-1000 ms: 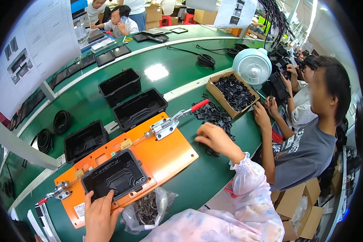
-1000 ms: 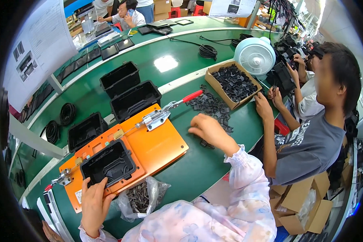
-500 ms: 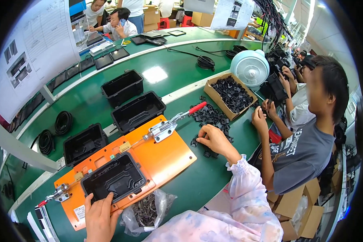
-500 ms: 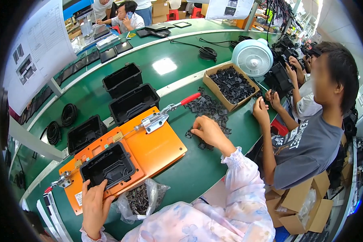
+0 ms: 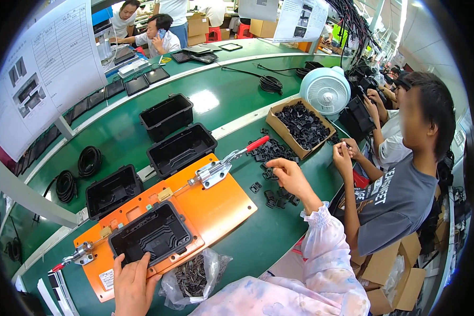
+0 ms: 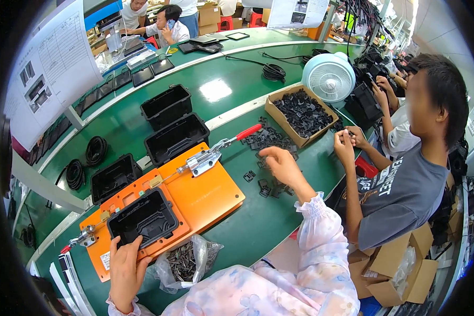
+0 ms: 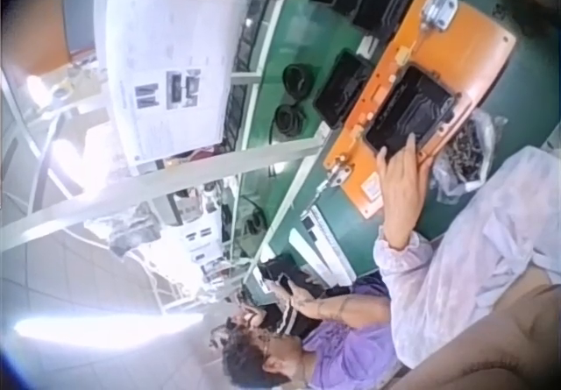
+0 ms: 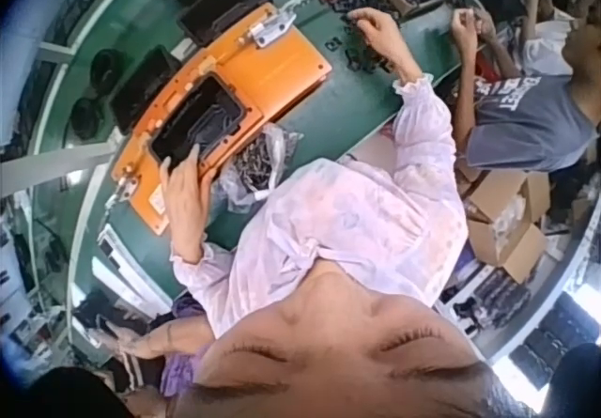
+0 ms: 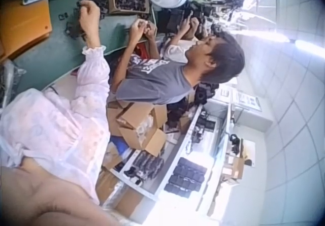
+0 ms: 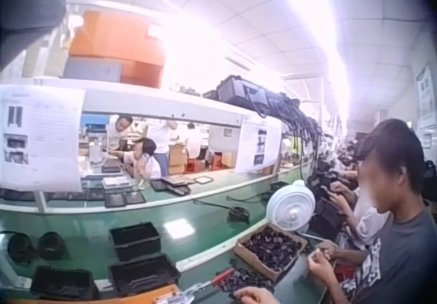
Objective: The person places a black plastic case into an orange jig, inserts small components into it by hand, and then removes the finished case. This process is repeated with several more cases throughout the video.
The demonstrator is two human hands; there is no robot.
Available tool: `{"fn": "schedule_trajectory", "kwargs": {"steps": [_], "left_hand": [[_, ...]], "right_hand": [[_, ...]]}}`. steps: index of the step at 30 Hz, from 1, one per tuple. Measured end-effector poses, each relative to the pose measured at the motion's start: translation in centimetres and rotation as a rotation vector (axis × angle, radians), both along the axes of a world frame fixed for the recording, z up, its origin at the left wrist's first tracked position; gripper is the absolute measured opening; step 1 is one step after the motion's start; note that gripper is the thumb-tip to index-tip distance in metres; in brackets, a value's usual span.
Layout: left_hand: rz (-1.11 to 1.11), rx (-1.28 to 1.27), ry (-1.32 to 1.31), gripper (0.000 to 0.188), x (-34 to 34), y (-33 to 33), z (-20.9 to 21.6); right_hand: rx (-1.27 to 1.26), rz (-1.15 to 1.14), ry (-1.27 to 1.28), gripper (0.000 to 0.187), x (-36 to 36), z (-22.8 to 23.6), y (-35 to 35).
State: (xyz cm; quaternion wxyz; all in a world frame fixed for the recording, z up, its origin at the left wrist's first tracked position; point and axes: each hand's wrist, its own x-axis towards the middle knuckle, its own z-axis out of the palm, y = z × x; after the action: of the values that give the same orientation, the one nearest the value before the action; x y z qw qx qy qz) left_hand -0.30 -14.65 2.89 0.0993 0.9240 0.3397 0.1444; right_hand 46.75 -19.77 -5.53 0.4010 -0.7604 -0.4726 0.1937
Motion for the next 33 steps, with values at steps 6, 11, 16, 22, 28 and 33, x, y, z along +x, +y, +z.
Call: {"fn": "schedule_trajectory", "kwargs": {"steps": [6,11,16,22,28,33], "left_hand": [[-0.01,-0.025,-0.005,0.05,0.3,0.1,0.0],[0.014,0.001,0.005,0.051,-0.1,0.1,0.1],[-0.043,0.025,0.019,0.047,0.0,0.6,-0.9],[-0.032,-0.098,-0.167,0.048,-1.4,1.3,0.3],[0.161,0.191,-0.285,0.032,-3.2,3.9,0.0],[0.265,0.213,-0.314,0.023,-3.8,6.4,-1.6]], "right_hand": [[0.009,-0.036,0.771,0.026,0.6,-0.2,0.0],[-0.115,0.239,-0.21,0.035,-2.2,-0.6,1.0],[-0.163,0.136,-0.149,0.033,-1.7,-1.1,0.2],[0.114,0.075,0.706,0.016,-2.4,3.3,-0.2],[0.117,0.549,0.817,0.028,-10.4,9.9,7.6],[-0.227,0.824,0.808,0.023,-19.5,9.9,16.4]]}}
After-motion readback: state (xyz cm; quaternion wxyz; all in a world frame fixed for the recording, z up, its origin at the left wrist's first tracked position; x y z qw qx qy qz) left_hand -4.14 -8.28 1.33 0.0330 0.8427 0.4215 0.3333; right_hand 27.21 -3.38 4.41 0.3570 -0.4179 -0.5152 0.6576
